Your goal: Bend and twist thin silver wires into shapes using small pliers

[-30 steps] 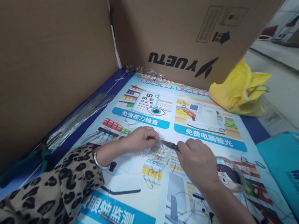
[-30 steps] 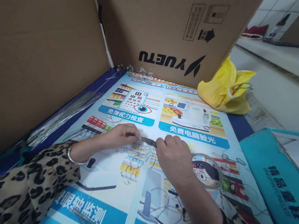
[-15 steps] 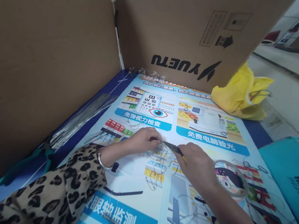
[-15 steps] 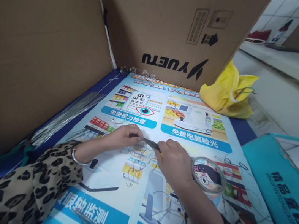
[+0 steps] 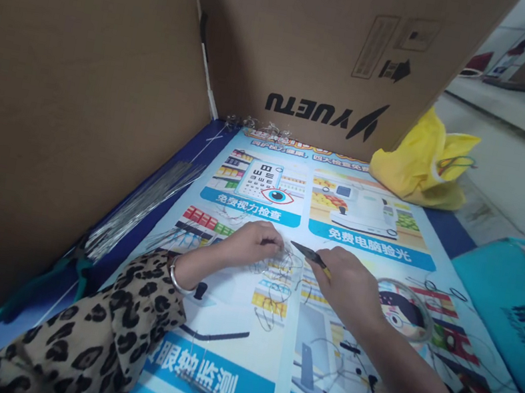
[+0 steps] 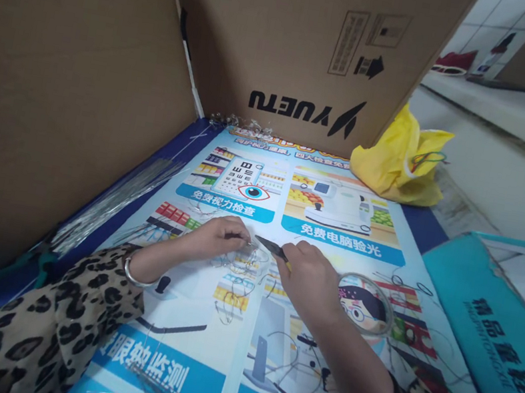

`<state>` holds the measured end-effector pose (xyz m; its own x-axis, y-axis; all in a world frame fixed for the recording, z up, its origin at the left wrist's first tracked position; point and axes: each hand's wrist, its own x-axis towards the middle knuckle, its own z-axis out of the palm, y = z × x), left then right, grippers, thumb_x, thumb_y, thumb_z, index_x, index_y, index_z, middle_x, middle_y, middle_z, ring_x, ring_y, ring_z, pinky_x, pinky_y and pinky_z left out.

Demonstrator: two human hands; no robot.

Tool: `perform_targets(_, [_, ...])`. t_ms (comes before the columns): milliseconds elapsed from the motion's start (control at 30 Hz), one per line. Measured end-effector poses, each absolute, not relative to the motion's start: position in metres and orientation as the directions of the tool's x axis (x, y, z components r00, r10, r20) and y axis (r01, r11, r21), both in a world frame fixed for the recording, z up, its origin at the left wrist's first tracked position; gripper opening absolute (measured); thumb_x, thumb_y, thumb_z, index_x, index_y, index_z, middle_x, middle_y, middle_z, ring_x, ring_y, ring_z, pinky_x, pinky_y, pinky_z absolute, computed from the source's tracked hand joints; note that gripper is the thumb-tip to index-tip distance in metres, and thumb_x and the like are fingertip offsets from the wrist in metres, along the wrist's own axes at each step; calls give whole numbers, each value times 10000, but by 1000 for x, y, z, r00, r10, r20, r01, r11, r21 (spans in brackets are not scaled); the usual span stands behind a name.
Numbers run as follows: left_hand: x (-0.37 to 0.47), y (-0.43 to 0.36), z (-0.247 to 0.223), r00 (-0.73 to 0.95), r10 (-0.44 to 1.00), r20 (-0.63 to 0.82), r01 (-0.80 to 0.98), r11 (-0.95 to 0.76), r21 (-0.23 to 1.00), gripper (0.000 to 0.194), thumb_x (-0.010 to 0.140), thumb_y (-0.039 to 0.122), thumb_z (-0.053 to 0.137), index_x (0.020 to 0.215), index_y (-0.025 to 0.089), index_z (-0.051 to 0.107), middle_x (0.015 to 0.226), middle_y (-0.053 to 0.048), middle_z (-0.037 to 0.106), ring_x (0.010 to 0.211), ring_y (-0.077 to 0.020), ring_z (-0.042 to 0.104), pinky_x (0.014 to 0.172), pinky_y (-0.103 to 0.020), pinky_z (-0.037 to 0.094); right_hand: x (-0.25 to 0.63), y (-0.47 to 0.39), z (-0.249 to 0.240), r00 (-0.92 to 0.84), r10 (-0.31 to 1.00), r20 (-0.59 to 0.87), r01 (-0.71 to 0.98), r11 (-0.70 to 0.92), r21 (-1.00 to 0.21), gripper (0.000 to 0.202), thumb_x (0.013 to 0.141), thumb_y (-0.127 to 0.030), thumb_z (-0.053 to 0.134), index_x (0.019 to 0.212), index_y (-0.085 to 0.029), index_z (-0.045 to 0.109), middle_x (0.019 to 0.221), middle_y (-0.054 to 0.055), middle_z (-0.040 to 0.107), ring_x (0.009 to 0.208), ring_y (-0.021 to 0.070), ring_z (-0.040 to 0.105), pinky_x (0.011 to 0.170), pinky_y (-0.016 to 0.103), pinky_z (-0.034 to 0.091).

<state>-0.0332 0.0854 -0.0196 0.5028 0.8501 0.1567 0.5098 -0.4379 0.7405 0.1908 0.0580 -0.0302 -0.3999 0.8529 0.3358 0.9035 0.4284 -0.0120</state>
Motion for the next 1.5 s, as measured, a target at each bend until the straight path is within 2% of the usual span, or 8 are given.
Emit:
perform_targets(200, [-34, 85, -19, 517, 839, 172, 483, -451, 751, 178, 770, 96, 494, 796, 174, 652, 840, -18, 649, 852, -142, 575, 811, -274, 442, 190, 61, -21, -508, 779, 366, 857, 498, 131, 165, 843, -276, 491, 809, -173, 615, 755, 60, 567, 783, 185, 469, 690, 287, 290])
perform_targets(533, [-33, 85, -19, 541, 820, 188, 493, -491, 719, 178, 787, 95, 466, 754, 167, 626, 790, -13, 623, 830, -142, 555, 780, -267, 431, 185, 63, -18, -571, 743, 350, 821, 521, 233, 147, 834, -187, 481, 771, -183, 614, 722, 53, 541, 749, 185, 419, 679, 306, 240])
perform_targets(833, [-33, 87, -21, 552, 806, 213, 495, -522, 695, 155, 774, 87, 482, 707, 161, 600, 752, -13, 602, 802, -142, 548, 755, -264, 428, 185, 63, -20, -567, 756, 327, 823, 521, 226, 151, 852, -201, 475, 797, -194, 615, 732, 47, 555, 749, 188, 434, 668, 308, 238])
perform_targets(1033, [-33, 88, -24, 550, 806, 219, 483, -521, 703, 151, 777, 94, 483, 717, 158, 605, 758, -12, 613, 804, -142, 552, 755, -261, 427, 186, 62, -20, -561, 758, 332, 828, 511, 233, 119, 831, -195, 508, 746, -192, 591, 713, 38, 547, 730, 182, 441, 653, 304, 235])
perform_targets(1500, [-34, 89, -24, 563, 799, 211, 492, -529, 692, 143, 773, 102, 498, 714, 157, 616, 751, -16, 605, 790, -140, 548, 747, -263, 431, 183, 65, -22, -561, 767, 313, 828, 526, 196, 104, 825, -280, 545, 783, -199, 594, 748, 38, 554, 763, 191, 457, 678, 296, 254])
